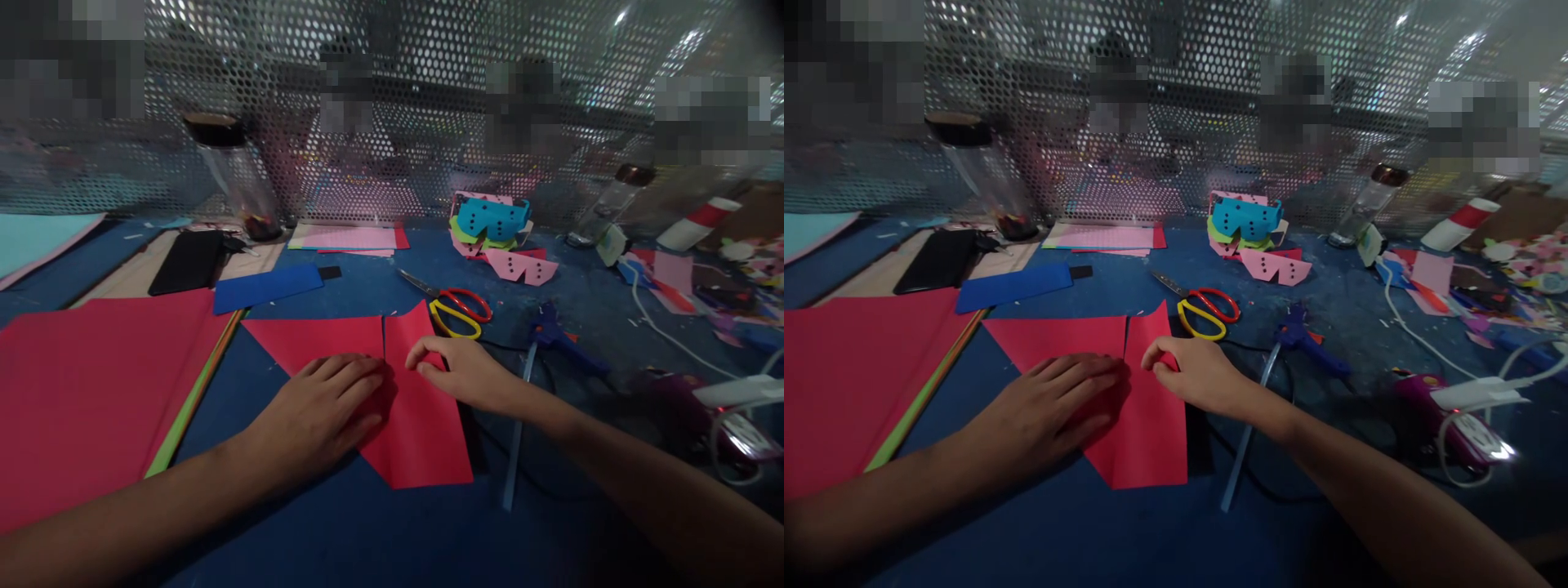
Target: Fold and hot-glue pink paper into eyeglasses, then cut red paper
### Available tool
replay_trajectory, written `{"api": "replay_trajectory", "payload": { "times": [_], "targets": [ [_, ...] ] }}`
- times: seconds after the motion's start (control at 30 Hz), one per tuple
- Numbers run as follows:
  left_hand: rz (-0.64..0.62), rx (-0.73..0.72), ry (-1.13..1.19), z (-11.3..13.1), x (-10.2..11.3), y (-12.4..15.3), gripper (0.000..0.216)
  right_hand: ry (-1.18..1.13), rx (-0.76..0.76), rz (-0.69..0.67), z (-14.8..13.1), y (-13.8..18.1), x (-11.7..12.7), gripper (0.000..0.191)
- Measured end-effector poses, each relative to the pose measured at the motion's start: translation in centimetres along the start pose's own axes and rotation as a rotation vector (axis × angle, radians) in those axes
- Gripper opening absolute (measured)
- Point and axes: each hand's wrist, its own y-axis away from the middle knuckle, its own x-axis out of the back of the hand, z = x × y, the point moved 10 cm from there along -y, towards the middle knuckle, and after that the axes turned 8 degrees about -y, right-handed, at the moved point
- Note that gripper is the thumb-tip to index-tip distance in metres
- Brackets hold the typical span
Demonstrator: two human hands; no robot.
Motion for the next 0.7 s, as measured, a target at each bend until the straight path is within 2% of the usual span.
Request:
{"api": "replay_trajectory", "payload": {
  "times": [0.23,0.47,0.7],
  "targets": [
    [0.027,0.000,-0.017,0.0,0.2,0.1,0.037,0.003,-0.008,-0.002,0.0,0.1,0.1,0.024],
    [0.137,-0.084,0.012,0.4,1.2,0.7,0.037,-0.059,0.043,0.062,0.0,-0.2,0.7,0.019],
    [0.108,-0.092,0.088,0.5,0.7,0.4,0.029,-0.042,0.048,0.034,-0.6,0.0,0.6,0.015]
  ]
}}
